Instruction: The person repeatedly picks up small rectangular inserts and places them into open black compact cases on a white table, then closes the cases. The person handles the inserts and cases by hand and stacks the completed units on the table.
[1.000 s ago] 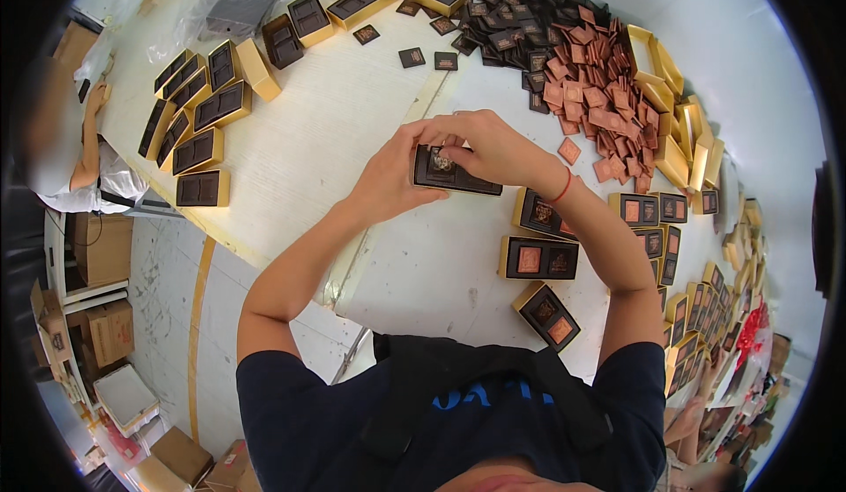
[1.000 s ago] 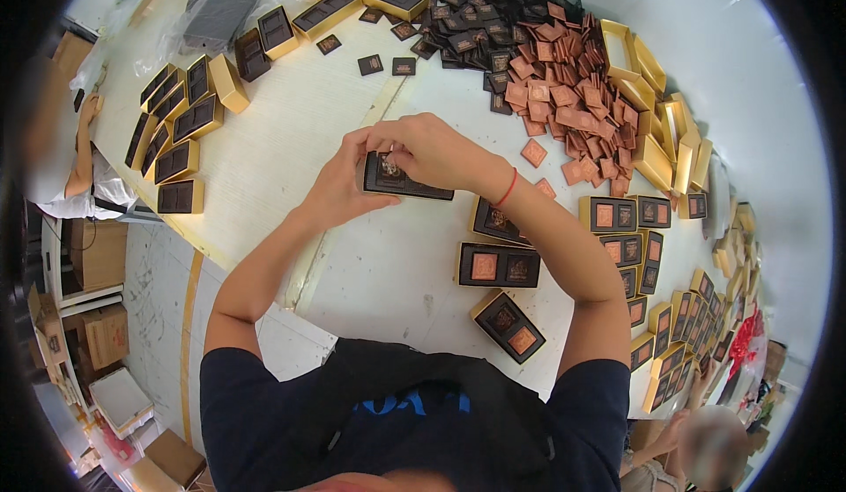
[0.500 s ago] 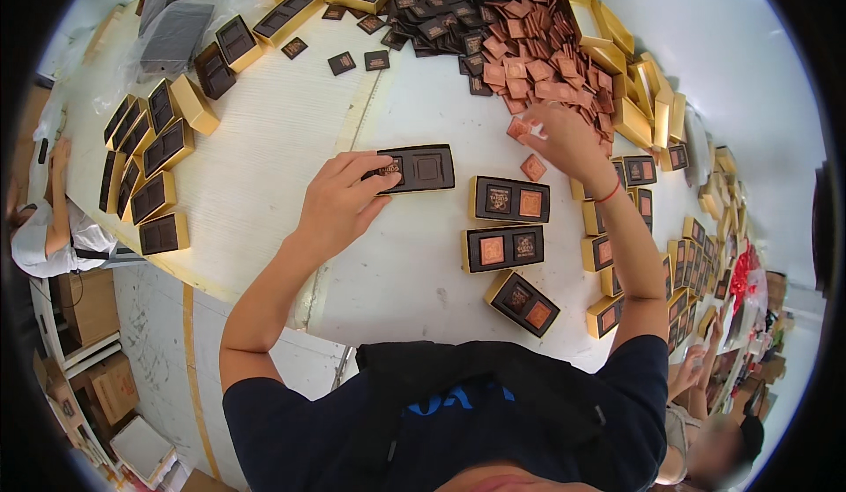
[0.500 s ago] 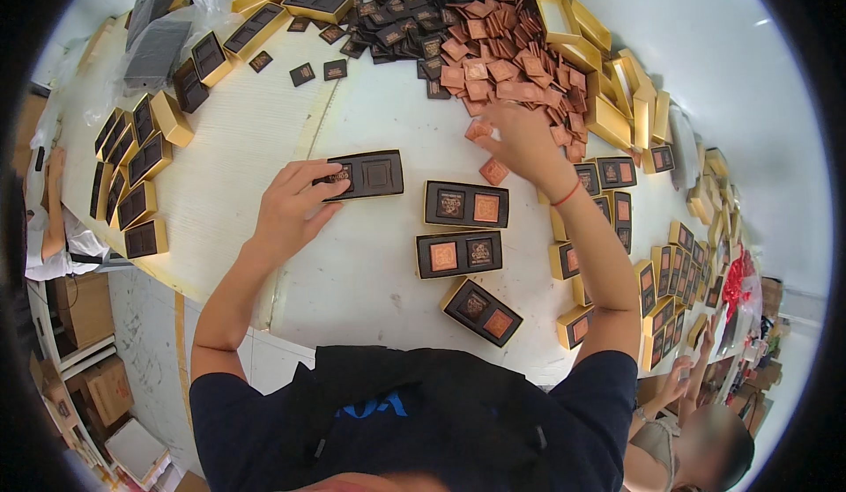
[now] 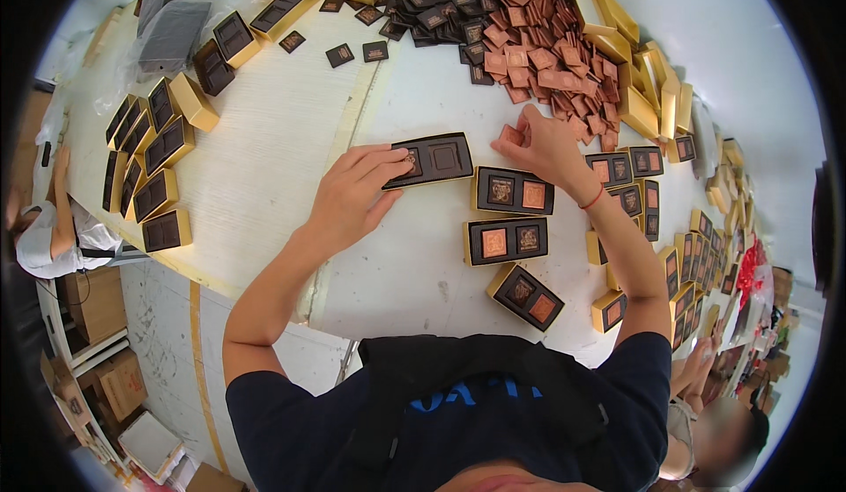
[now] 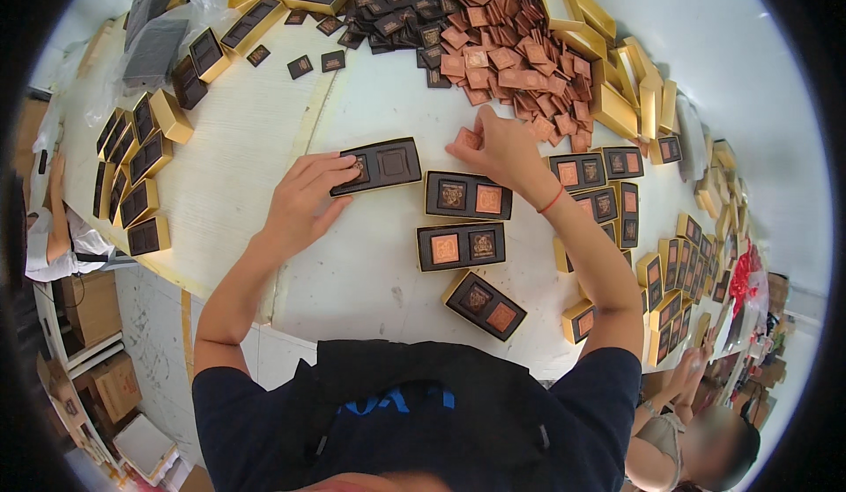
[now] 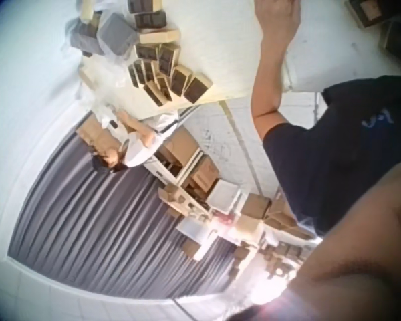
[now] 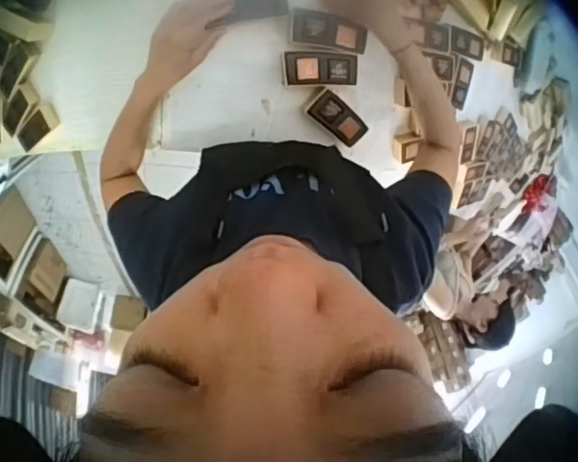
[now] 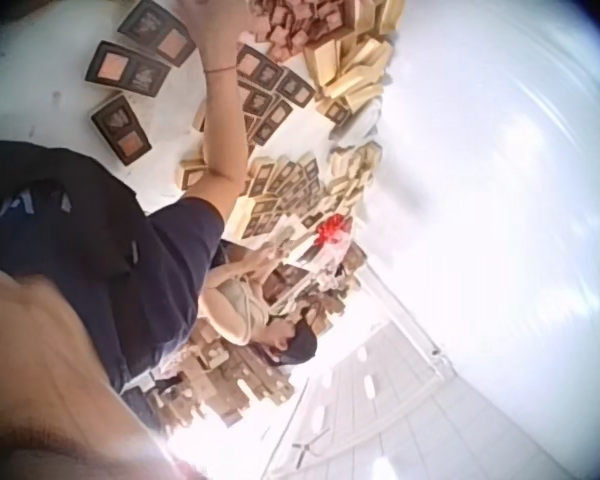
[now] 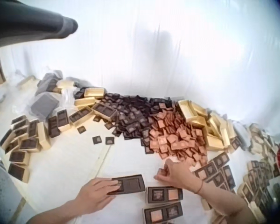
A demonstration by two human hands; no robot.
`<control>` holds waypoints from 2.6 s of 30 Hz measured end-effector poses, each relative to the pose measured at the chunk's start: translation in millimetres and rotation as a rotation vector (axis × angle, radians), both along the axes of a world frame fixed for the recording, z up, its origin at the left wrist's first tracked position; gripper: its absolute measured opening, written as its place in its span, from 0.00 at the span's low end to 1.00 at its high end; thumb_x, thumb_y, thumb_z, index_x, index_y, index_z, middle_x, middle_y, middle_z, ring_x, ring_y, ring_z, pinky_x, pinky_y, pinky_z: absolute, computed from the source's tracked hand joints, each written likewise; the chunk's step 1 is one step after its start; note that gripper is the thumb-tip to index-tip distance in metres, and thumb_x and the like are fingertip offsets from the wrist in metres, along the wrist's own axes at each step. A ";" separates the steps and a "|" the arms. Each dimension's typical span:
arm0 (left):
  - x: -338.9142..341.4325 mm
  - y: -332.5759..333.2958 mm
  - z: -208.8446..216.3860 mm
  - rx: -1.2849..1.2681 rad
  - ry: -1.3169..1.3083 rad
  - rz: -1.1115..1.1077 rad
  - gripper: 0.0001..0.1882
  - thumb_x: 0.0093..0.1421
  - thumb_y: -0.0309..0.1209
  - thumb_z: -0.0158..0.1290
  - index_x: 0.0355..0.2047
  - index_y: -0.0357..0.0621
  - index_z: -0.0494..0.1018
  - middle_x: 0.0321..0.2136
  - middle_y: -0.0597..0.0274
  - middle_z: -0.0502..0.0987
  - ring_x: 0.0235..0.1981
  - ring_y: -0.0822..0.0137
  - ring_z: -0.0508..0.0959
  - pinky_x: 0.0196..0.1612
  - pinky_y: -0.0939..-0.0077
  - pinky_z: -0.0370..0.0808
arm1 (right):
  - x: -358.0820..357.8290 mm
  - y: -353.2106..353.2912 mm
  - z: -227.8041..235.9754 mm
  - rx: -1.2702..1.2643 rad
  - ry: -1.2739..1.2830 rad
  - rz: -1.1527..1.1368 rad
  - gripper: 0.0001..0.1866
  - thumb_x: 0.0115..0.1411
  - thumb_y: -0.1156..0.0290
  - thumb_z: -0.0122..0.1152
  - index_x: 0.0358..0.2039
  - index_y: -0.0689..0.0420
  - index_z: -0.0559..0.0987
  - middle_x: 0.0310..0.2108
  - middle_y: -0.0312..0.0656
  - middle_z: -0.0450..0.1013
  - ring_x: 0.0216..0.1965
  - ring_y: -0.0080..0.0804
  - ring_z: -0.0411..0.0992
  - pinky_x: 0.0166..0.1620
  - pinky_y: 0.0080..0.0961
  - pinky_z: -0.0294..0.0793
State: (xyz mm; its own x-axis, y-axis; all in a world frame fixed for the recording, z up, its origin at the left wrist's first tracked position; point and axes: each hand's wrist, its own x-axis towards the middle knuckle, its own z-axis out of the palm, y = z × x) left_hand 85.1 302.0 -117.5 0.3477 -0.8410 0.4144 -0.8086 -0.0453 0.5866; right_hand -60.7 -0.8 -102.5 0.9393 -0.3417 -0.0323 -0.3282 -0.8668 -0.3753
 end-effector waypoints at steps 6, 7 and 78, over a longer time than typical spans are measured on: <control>-3.2 3.0 -0.3 -0.010 0.008 0.037 0.24 0.47 0.19 0.67 0.46 0.50 0.80 0.53 0.58 0.75 0.54 0.52 0.74 0.52 0.63 0.76 | 12.3 8.6 5.6 0.245 -0.187 0.101 0.16 0.52 0.70 0.68 0.41 0.56 0.75 0.28 0.41 0.73 0.28 0.31 0.73 0.33 0.27 0.73; -2.8 3.3 -0.7 -0.006 0.009 0.036 0.24 0.46 0.20 0.67 0.46 0.50 0.80 0.53 0.58 0.75 0.53 0.52 0.74 0.52 0.63 0.76 | 15.8 13.1 9.6 0.345 -0.199 0.177 0.16 0.52 0.71 0.68 0.41 0.56 0.76 0.30 0.41 0.73 0.30 0.32 0.73 0.35 0.27 0.74; 31.8 9.0 -7.2 0.098 0.049 0.050 0.37 0.46 0.37 0.72 0.56 0.47 0.70 0.48 0.57 0.76 0.50 0.52 0.73 0.56 0.60 0.68 | 53.8 77.3 -0.7 -0.131 -0.536 0.971 0.17 0.53 0.77 0.61 0.45 0.61 0.81 0.46 0.37 0.73 0.42 0.34 0.75 0.38 0.29 0.79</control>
State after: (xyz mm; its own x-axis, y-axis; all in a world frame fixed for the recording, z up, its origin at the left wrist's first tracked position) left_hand 116.9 311.0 -124.7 0.4080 -0.8579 0.3124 -0.7742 -0.1437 0.6164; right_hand -6.9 76.5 -103.2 0.6907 0.5741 0.4398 0.6871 -0.7106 -0.1515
